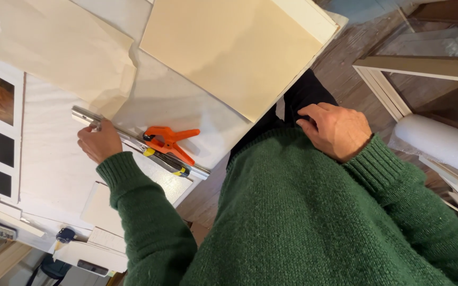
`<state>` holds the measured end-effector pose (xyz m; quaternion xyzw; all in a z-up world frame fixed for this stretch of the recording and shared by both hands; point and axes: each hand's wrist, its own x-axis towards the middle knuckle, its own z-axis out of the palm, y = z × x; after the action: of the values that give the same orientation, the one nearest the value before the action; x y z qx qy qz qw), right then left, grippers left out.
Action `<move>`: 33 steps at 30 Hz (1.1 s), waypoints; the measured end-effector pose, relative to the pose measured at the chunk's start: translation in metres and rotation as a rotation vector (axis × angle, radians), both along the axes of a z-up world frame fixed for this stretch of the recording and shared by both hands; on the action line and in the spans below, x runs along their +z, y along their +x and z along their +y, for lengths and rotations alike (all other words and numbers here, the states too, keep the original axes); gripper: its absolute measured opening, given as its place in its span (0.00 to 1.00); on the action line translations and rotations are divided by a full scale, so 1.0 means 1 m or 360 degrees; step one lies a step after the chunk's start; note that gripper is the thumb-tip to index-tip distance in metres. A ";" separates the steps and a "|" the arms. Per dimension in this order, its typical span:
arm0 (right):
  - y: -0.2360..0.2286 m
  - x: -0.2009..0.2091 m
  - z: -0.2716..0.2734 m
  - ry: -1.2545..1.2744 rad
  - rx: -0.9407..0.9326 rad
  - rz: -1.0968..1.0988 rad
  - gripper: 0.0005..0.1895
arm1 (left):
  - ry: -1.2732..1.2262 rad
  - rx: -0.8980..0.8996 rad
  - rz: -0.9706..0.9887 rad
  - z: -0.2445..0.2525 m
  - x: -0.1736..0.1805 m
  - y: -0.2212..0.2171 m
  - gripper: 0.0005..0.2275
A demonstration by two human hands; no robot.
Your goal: Cutting a paper mat for an art print using a ruler and a utility knife.
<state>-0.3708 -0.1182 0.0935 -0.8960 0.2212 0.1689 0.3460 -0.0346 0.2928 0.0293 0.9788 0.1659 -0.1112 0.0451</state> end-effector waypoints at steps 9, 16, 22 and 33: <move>0.001 0.005 -0.003 0.0003 -0.0036 0.0010 0.11 | 0.0241 -0.0114 -0.0042 -0.013 0.002 0.028 0.21; 0.000 0.009 -0.005 0.0003 -0.0049 0.0104 0.12 | 0.0271 -0.0482 -0.0147 0.049 -0.035 0.049 0.14; 0.007 0.015 -0.008 0.0026 -0.0046 0.0169 0.12 | -0.0485 -0.0529 -0.0377 0.071 0.037 0.077 0.18; 0.052 0.051 0.011 0.0805 0.0226 -0.0623 0.36 | -0.0469 -0.0645 -0.0148 -0.045 0.116 0.068 0.20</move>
<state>-0.3192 -0.1068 0.1446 -0.8104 0.0385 0.0666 0.5808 0.0335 0.2474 0.1457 0.9790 -0.0541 -0.0959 0.1716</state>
